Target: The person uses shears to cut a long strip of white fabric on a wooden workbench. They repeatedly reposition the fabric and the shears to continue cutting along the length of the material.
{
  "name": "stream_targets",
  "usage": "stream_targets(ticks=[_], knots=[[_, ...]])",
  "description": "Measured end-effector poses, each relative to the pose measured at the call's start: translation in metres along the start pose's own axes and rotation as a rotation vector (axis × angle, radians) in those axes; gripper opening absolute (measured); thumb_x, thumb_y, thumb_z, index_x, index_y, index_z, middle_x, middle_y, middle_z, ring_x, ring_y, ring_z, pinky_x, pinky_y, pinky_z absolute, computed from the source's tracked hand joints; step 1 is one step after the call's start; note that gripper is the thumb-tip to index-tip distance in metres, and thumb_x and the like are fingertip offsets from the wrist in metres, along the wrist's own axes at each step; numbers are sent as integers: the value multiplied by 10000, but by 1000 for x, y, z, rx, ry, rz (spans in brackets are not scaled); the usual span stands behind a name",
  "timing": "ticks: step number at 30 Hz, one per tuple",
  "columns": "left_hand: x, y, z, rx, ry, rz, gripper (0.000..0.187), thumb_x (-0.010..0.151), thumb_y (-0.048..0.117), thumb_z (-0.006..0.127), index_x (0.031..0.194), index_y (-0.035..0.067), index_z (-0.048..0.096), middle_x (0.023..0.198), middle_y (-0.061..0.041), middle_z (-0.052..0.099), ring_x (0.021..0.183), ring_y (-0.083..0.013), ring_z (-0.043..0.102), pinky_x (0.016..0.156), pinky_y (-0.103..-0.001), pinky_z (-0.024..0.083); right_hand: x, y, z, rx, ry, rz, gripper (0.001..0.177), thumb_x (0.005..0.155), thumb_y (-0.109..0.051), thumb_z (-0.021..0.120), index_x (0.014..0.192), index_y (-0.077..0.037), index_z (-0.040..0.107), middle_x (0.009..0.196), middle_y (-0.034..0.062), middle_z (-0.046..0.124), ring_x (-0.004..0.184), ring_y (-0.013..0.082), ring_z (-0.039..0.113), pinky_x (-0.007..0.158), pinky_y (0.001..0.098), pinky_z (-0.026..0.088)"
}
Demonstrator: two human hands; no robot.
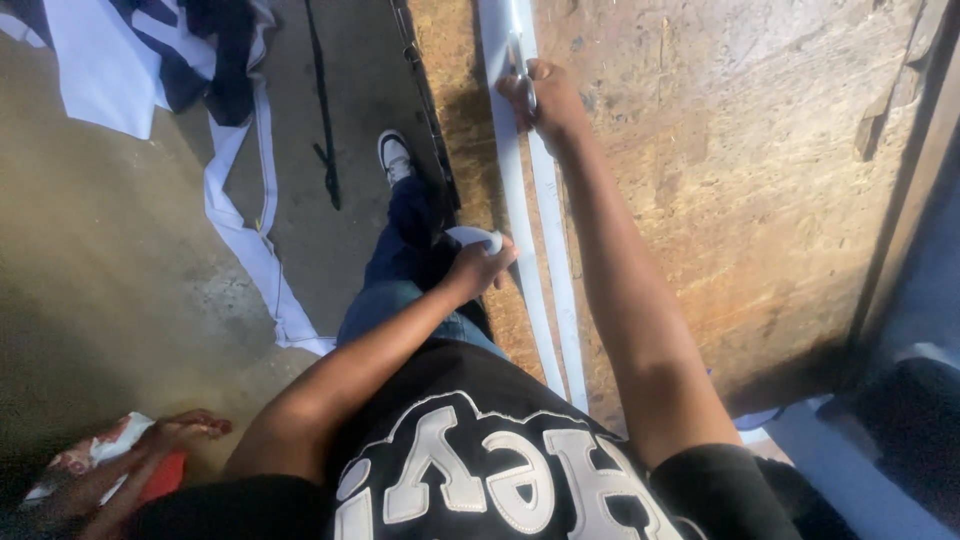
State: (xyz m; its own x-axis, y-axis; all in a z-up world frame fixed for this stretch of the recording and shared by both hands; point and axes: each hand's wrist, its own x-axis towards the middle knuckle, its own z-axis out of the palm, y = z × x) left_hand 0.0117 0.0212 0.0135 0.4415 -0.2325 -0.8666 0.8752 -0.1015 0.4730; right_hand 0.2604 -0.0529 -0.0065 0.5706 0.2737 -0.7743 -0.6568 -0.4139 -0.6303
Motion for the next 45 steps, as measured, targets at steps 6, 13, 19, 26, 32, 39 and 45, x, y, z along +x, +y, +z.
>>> stream_targets(ticks=[6, 13, 19, 26, 32, 39, 45], knots=[[-6, 7, -2, -28, -12, 40, 416, 934, 489, 484, 675, 167, 532, 548, 11, 610, 635, -159, 632, 816, -388, 485, -5, -1, 5, 7, 79, 13, 247, 973, -165, 764, 773, -162, 621, 702, -28, 618, 565, 79, 554, 479, 229, 472], [-9, 10, -4, -20, -23, -25, 401, 933, 473, 454, 714, 144, 520, 587, -37, 635, 686, -199, 648, 845, -414, 477, -2, -15, 8, -99, 59, 107, 151, 955, -182, 696, 821, -184, 626, 772, -46, 625, 635, 61, 541, 534, 204, 480], [-6, 3, -3, -33, -9, 6, 394, 937, 510, 505, 739, 178, 580, 575, 10, 642, 655, -160, 661, 863, -374, 499, 21, -22, 5, -23, 38, 33, 170, 958, -202, 749, 842, -163, 632, 737, -23, 630, 590, 80, 543, 502, 233, 451], [-4, 0, -3, -67, -13, 36, 396, 945, 500, 519, 752, 161, 584, 582, -2, 640, 643, -172, 664, 854, -393, 524, 17, -36, 7, -64, 29, 47, 162, 945, -253, 733, 862, -172, 620, 747, -35, 635, 594, 75, 555, 512, 232, 472], [-4, 2, -4, -43, -7, 84, 413, 940, 500, 492, 731, 155, 579, 580, -11, 641, 650, -187, 675, 880, -421, 518, 4, -49, 12, -135, 109, 110, 195, 991, -322, 764, 890, -188, 664, 786, -60, 661, 650, 47, 561, 568, 203, 470], [-6, 3, -4, -114, -15, -19, 375, 924, 482, 556, 779, 145, 632, 561, 4, 643, 644, -154, 656, 864, -364, 510, 8, -50, 15, -102, 100, 77, 184, 1018, -258, 746, 872, -163, 685, 772, -41, 653, 639, 60, 574, 557, 214, 490], [-4, -4, -2, -177, -23, 58, 339, 1011, 392, 575, 781, 145, 610, 597, -9, 614, 629, -166, 631, 810, -377, 544, 49, -55, 14, -4, 81, 57, 106, 946, -176, 760, 934, -122, 669, 740, -27, 605, 589, 82, 520, 511, 233, 410]])
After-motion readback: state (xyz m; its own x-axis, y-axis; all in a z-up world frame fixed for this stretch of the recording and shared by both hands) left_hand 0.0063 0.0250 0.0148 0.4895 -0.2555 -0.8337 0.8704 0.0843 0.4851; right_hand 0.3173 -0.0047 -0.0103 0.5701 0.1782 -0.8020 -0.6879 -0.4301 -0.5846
